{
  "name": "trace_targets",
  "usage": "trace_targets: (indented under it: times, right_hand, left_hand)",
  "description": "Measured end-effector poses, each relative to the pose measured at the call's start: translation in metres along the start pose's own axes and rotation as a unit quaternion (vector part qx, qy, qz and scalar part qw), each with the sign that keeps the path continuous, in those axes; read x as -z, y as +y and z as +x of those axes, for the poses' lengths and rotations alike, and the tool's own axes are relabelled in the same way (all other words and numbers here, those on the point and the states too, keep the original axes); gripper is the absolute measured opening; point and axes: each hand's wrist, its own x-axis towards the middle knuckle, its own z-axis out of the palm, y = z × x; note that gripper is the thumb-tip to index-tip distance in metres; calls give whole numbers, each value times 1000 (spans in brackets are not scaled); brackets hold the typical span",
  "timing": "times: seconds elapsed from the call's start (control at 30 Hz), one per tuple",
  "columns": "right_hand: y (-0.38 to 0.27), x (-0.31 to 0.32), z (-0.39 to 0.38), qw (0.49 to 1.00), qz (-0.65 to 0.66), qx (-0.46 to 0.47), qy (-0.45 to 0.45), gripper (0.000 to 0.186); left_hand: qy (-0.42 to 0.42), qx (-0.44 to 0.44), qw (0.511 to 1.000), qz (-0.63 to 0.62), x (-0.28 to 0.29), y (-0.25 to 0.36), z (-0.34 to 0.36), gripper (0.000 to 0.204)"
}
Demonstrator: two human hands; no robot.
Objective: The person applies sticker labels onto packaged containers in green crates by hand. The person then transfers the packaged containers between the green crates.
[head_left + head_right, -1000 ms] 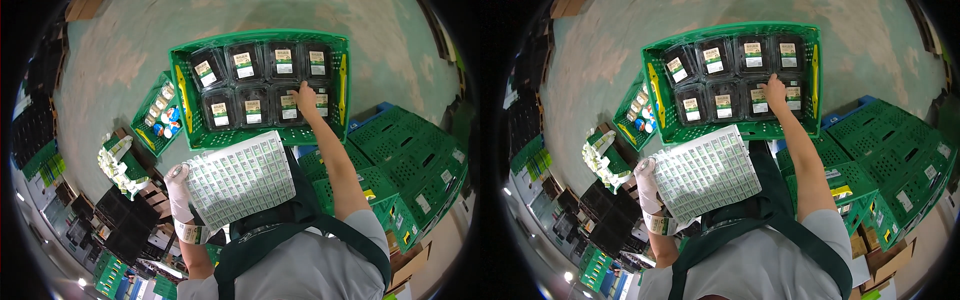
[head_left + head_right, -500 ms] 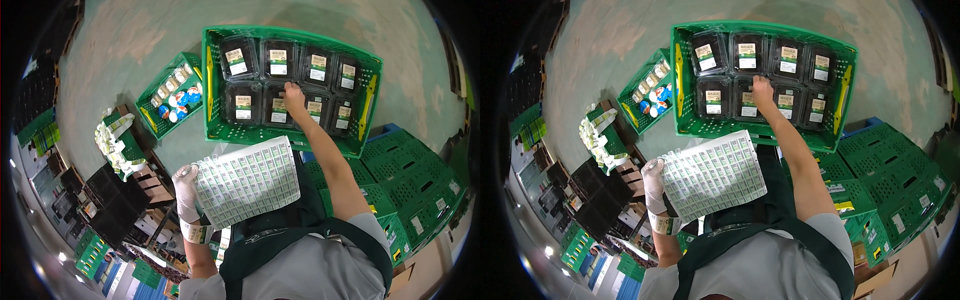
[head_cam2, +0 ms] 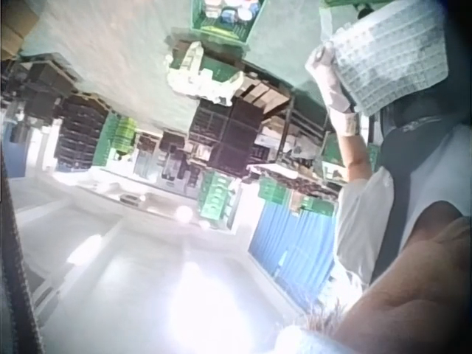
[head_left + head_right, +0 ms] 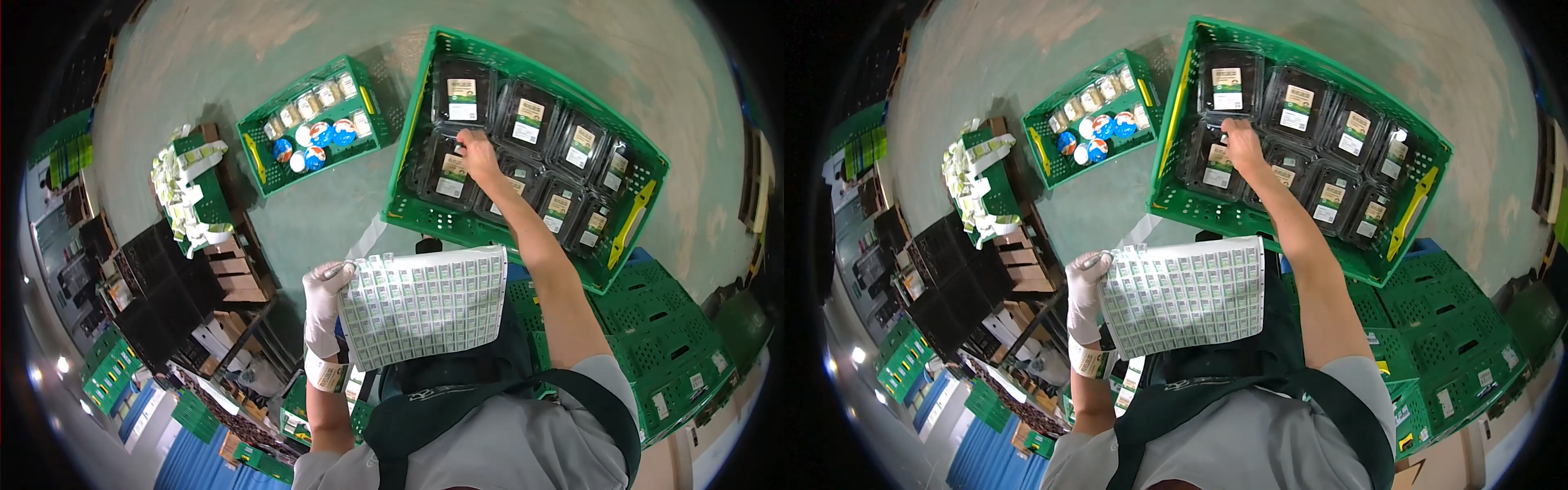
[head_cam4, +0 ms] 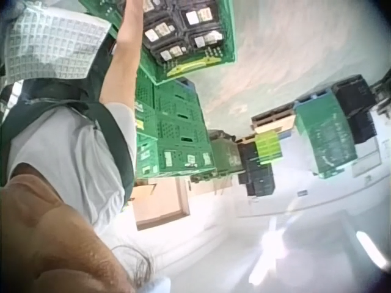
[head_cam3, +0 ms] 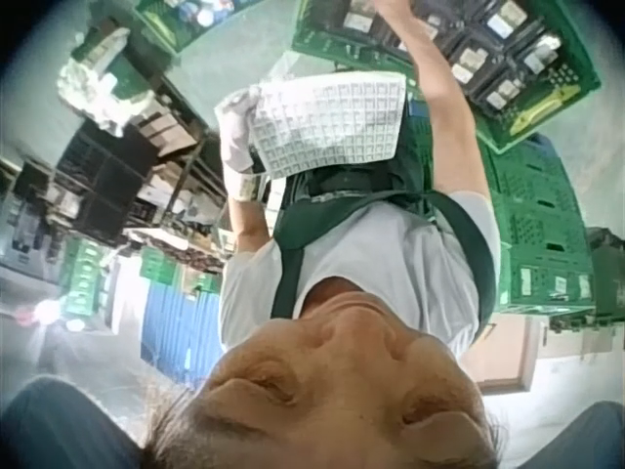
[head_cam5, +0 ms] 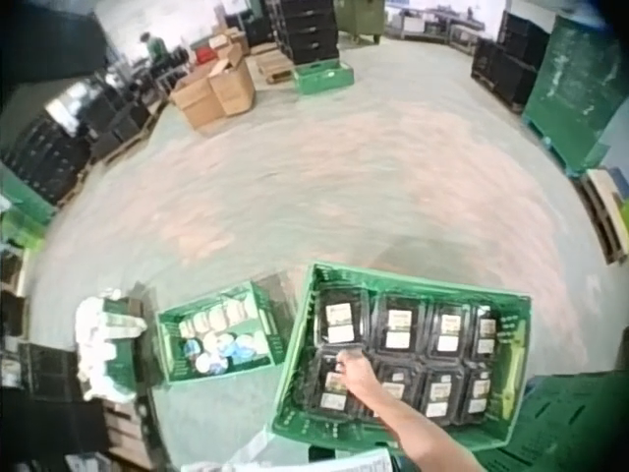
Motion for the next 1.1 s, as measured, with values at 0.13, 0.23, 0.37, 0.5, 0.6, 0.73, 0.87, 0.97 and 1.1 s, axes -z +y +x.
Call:
trace_targets:
  times: [0.13,0.23,0.37,0.5,0.6,0.73,0.87,0.97,1.1]
  right_hand:
    - [-27,20,-7,998,59,-5,14,24]
    - [-69,56,-18,962,241,-62,-116,23]
    - [-154,107,-34,910,362,-4,-202,26]
    - [-185,116,-38,932,265,170,-178,42]
    - [-182,106,-42,941,201,238,-132,37]
    - [-178,110,-41,931,206,276,-123,27]
    - [-174,114,-43,920,253,239,-181,20]
    - [-172,115,-46,914,251,274,-162,17]
    - [-170,120,-50,910,120,376,-124,11]
  left_hand:
    - [-13,-17,997,70,-5,19,3,17]
    - [-52,-91,982,154,-13,21,18,18]
    - [-89,-85,985,119,-30,26,27,15]
    - [-138,-86,981,104,-40,26,30,12]
    - [-173,-127,971,109,-43,22,32,13]
    - [-211,-105,969,77,-45,15,33,14]
    - [-249,-91,962,57,-47,12,36,17]
    - [-268,-61,962,8,-48,4,43,19]
    - [-264,52,953,-136,-55,16,38,21]
